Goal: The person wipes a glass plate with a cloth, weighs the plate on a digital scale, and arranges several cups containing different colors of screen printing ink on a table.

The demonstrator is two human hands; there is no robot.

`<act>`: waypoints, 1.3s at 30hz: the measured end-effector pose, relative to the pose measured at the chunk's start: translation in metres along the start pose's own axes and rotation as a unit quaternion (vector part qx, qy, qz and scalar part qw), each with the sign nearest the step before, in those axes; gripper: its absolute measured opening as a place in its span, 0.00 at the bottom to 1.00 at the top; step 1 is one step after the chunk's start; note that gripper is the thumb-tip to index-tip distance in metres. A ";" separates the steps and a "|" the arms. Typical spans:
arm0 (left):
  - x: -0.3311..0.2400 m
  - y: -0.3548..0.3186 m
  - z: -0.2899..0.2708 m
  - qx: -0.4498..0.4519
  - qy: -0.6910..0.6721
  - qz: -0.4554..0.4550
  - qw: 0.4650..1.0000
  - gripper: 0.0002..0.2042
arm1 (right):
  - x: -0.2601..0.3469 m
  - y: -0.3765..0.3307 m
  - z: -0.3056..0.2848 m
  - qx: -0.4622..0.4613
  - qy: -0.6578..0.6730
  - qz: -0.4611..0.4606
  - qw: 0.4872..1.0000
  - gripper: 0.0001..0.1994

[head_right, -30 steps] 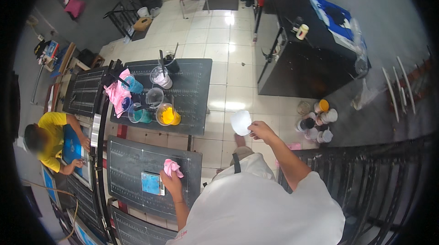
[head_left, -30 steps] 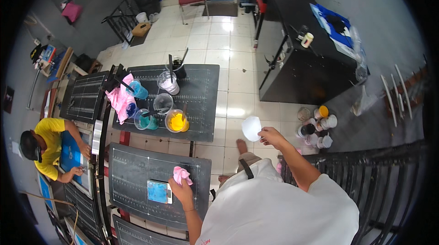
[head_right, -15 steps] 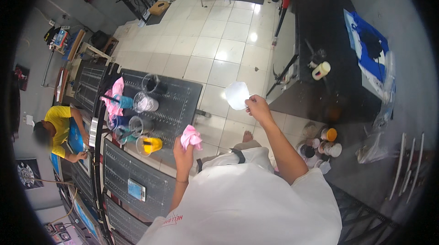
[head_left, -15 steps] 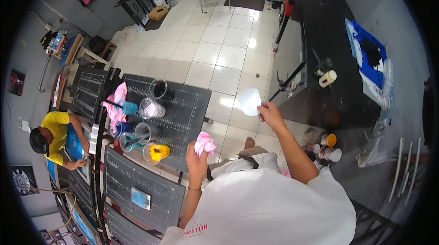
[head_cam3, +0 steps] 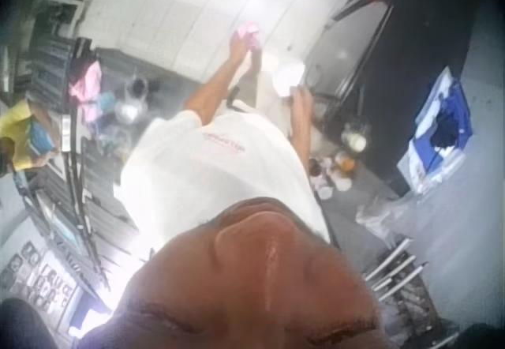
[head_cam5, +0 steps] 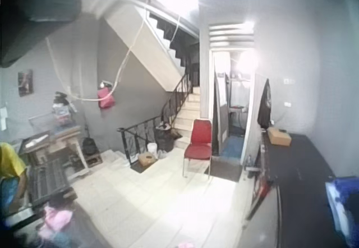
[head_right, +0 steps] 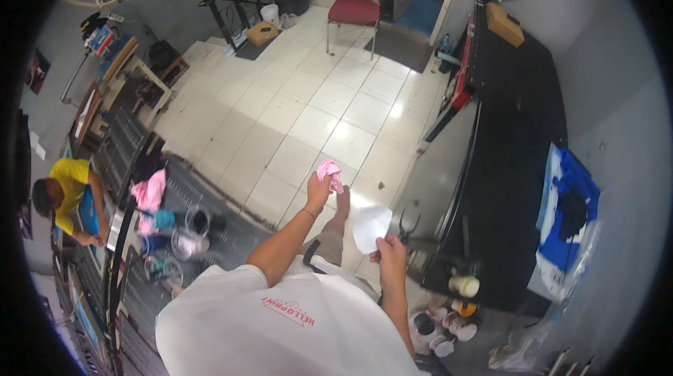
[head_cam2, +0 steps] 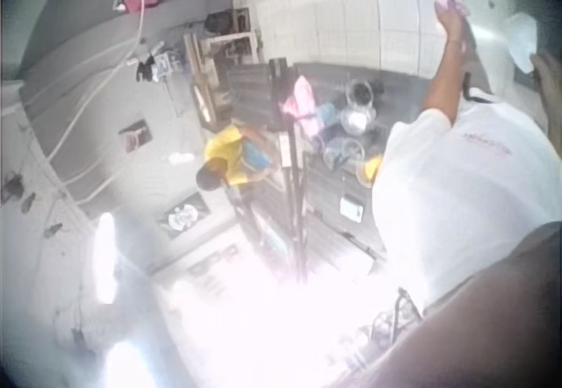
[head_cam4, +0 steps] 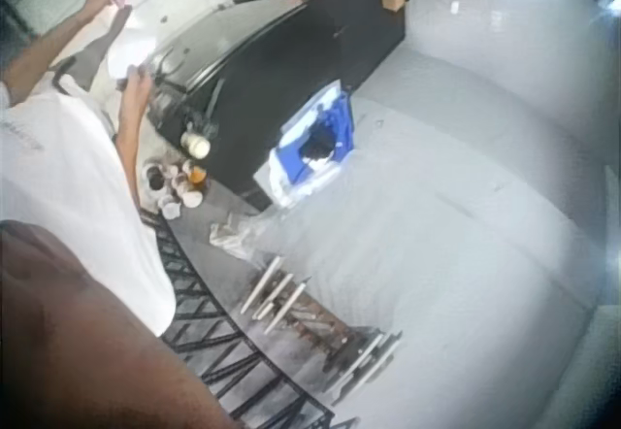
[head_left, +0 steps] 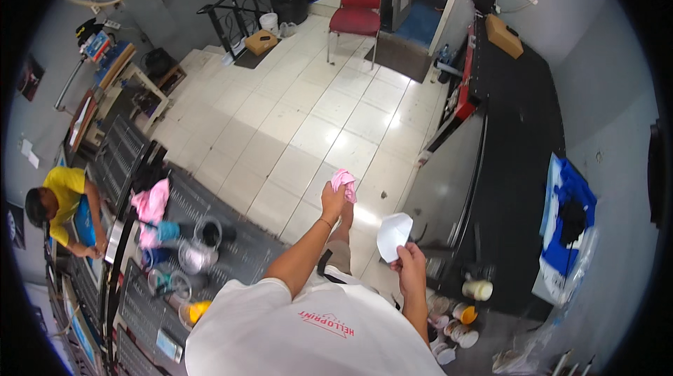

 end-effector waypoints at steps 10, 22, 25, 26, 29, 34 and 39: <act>-0.070 0.251 0.033 0.088 -0.068 -0.053 0.992 0.13 | 0.135 0.216 -0.045 -0.158 0.021 -0.034 0.987 0.05; -0.130 0.476 -0.221 -0.098 -0.113 -0.037 0.988 0.16 | 0.214 0.617 0.045 -0.033 -0.122 0.102 0.987 0.05; -0.115 0.487 -0.289 -0.211 -0.108 -0.100 0.966 0.16 | 0.267 0.751 0.115 0.055 -0.189 0.070 0.978 0.07; -0.118 0.490 -0.299 -0.239 -0.119 -0.110 0.958 0.16 | 0.278 0.792 0.142 0.083 -0.211 0.066 0.972 0.07; -0.138 0.518 -0.334 -0.304 -0.155 -0.123 0.932 0.16 | 0.312 0.917 0.238 0.162 -0.229 0.076 0.957 0.08; -0.144 0.601 -0.357 -0.319 -0.224 -0.123 0.913 0.18 | 0.374 1.061 0.377 0.232 -0.266 0.088 0.931 0.08; -0.172 0.753 -0.393 -0.264 -0.185 -0.119 0.939 0.18 | 0.399 1.172 0.457 0.245 -0.274 0.107 0.924 0.07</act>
Point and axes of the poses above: each hand's wrist, its own y-axis towards the middle knuckle, its own z-axis out of the palm, x = y × z, the point moved 9 cm from there along y, towards the middle knuckle, and after that the axes turned 14 degrees about x, right-handed, at the moved point
